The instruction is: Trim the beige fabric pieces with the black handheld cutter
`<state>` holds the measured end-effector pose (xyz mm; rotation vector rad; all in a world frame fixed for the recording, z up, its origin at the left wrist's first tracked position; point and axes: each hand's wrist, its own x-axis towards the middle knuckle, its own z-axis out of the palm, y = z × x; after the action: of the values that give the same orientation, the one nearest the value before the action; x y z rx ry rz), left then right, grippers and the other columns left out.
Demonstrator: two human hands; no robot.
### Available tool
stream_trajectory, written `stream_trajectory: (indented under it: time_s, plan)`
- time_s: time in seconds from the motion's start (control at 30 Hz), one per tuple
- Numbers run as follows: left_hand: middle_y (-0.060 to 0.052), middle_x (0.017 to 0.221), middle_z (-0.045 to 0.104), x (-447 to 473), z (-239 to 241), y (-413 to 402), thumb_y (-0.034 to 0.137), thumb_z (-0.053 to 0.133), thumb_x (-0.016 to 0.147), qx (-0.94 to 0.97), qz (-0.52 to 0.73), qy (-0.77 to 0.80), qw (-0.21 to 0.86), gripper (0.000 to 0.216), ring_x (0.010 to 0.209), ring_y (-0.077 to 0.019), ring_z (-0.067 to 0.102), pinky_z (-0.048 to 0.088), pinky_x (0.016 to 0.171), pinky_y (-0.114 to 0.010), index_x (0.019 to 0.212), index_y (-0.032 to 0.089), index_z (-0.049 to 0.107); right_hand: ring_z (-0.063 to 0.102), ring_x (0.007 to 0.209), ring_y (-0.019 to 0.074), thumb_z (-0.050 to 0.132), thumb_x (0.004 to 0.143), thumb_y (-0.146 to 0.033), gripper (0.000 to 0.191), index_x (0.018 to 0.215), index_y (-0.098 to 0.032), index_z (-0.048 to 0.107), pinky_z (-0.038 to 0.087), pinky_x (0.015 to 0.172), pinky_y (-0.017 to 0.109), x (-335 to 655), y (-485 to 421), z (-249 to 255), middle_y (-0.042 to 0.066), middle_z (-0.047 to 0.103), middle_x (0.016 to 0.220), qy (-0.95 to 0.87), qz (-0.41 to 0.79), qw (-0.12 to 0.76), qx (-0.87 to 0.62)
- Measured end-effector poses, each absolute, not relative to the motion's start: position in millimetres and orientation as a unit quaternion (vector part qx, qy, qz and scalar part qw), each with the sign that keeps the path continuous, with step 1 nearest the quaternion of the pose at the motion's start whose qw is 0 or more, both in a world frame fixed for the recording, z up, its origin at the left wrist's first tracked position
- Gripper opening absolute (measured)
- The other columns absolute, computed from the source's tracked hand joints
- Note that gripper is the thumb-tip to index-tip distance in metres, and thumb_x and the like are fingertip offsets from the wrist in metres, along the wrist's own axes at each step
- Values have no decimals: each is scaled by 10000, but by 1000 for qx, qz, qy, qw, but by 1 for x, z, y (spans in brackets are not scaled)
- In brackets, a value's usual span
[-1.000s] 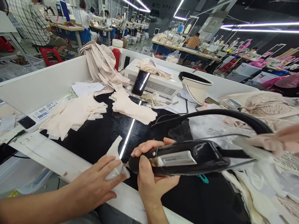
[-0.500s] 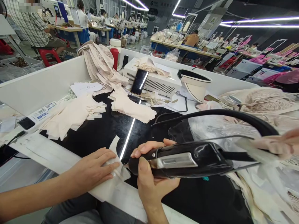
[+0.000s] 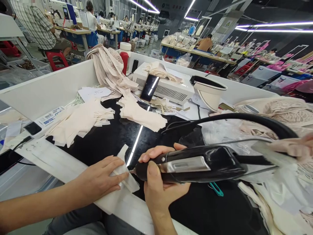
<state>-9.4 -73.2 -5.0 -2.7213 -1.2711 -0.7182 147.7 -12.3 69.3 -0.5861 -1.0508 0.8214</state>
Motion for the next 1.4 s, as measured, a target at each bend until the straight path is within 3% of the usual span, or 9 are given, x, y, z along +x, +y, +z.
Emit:
stream_trajectory:
  time_s: [0.6, 0.7, 0.8, 0.9, 1.0, 1.17, 1.4]
  plan:
    - [-146, 1161, 638, -7, 1, -74, 328, 833, 871, -875, -236, -423, 11, 413, 1157, -287, 620, 566, 1027, -436, 1195, 167, 634, 623, 600, 134, 764, 828, -157, 396, 1159, -283, 586, 564, 534, 287, 142, -7, 64, -57, 654, 791, -497, 387, 728, -272]
    - [-145, 1132, 638, -10, 1, -73, 318, 719, 962, -876, -244, -417, 4, 306, 1127, -282, 626, 576, 1007, -438, 1197, 144, 630, 624, 606, 131, 753, 835, -142, 393, 1162, -286, 591, 573, 543, 285, 143, -7, 63, -58, 654, 793, -499, 385, 728, -271]
    - [-134, 1114, 643, -20, 5, -63, 173, 542, 1028, -874, -255, -413, -7, 161, 1092, -257, 636, 546, 1065, -451, 1144, 116, 639, 626, 612, 131, 757, 835, -146, 406, 1178, -284, 589, 581, 554, 289, 144, -7, 61, -57, 653, 802, -503, 382, 729, -265]
    - [-130, 1169, 653, -33, 13, -46, -1, 456, 962, -882, -247, -400, -36, 294, 1140, -236, 630, 480, 1157, -436, 1176, 101, 630, 632, 616, 131, 762, 847, -161, 408, 1191, -288, 582, 586, 569, 299, 145, -8, 59, -55, 653, 817, -510, 379, 725, -266]
    - [-136, 1236, 656, -40, 16, -30, -76, 432, 876, -897, -232, -364, -92, 442, 1220, -227, 603, 501, 1135, -367, 1247, 87, 609, 635, 619, 132, 770, 857, -182, 403, 1192, -294, 575, 585, 579, 306, 145, -8, 57, -53, 652, 823, -515, 375, 722, -269]
    - [-140, 1265, 652, -41, 8, -19, -94, 437, 805, -914, -190, -328, -146, 561, 1205, -237, 620, 552, 1047, -354, 1294, 115, 617, 634, 634, 133, 774, 861, -190, 417, 1210, -297, 571, 579, 590, 306, 145, -8, 55, -47, 648, 836, -514, 376, 723, -269]
    - [-115, 1205, 676, -51, 4, -22, -102, 414, 796, -909, -190, -329, -173, 547, 1128, -218, 649, 564, 966, -311, 1190, 156, 691, 639, 642, 129, 766, 865, -158, 423, 1221, -292, 581, 582, 592, 299, 146, -11, 55, -44, 655, 844, -518, 379, 724, -255]
